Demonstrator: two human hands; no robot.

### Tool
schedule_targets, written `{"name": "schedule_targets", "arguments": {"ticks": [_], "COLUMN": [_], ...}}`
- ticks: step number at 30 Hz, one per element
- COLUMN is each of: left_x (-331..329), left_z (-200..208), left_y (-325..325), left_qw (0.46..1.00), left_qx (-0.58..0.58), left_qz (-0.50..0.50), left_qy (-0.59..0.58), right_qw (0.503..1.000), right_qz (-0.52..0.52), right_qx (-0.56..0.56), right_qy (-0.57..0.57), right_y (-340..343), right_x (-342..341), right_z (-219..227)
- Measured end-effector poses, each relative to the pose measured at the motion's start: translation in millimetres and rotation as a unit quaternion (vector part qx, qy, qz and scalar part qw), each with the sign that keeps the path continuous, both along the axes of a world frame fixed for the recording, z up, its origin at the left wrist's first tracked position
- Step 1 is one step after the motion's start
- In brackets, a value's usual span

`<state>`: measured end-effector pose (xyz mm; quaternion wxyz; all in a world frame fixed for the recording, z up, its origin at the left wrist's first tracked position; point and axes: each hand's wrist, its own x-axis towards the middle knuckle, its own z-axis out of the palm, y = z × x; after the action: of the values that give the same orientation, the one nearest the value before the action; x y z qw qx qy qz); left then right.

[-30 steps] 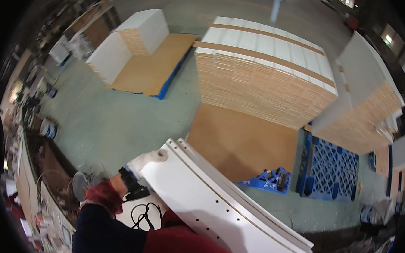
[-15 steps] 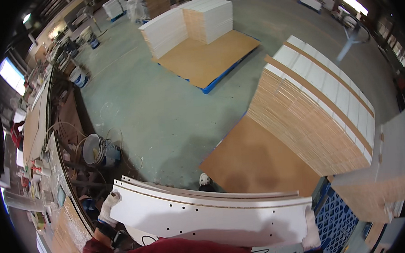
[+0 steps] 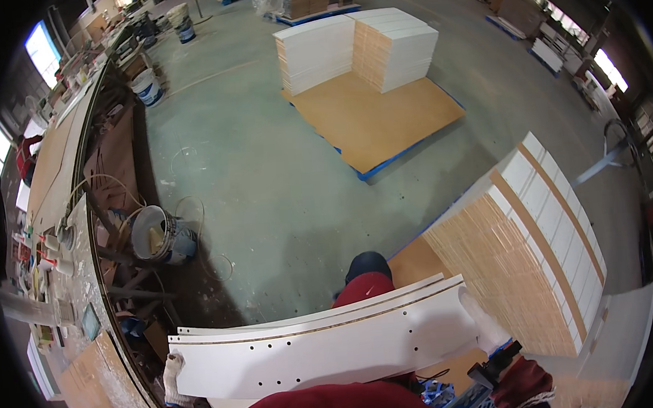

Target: The person wipes a white rectangular panel with a cloth, flips it over, and wipes the other side. They then stack the cleaned panel with others on a pallet.

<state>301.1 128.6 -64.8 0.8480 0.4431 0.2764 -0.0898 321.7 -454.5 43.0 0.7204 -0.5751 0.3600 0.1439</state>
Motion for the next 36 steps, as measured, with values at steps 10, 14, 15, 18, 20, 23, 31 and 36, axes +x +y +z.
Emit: {"name": "schedule_targets", "arguments": {"ticks": [10, 14, 15, 18, 20, 23, 31, 36], "left_x": [93, 185, 209, 274, 337, 394, 556, 666], "left_z": [-13, -15, -28, -20, 32, 7, 7, -12], "left_y": [-34, -58, -52, -71, -131, -126, -170, -234], "left_qw": [0.996, 0.998, 0.996, 0.999, 1.000, 0.996, 0.962, 0.942], "left_qx": [0.040, 0.023, 0.063, 0.040, -0.021, -0.010, 0.136, 0.177], "left_qz": [0.074, 0.061, 0.050, -0.001, -0.023, -0.090, -0.235, -0.284], "left_qy": [-0.001, -0.017, -0.024, -0.008, -0.004, -0.022, -0.011, -0.005], "right_qw": [0.990, 0.994, 0.995, 0.997, 0.996, 0.999, 0.995, 0.977], "right_qz": [0.128, 0.103, 0.096, 0.069, 0.064, -0.048, -0.090, -0.200], "right_qx": [0.027, 0.018, 0.024, 0.003, -0.050, 0.005, 0.033, 0.058], "right_qy": [0.050, 0.012, 0.011, 0.044, 0.033, -0.020, -0.021, -0.042], "right_y": [-46, -81, -87, -112, -130, -164, -188, -222], "right_x": [180, 255, 278, 304, 319, 327, 404, 406], "right_z": [-37, -63, -60, -49, -52, -64, -38, -35]}}
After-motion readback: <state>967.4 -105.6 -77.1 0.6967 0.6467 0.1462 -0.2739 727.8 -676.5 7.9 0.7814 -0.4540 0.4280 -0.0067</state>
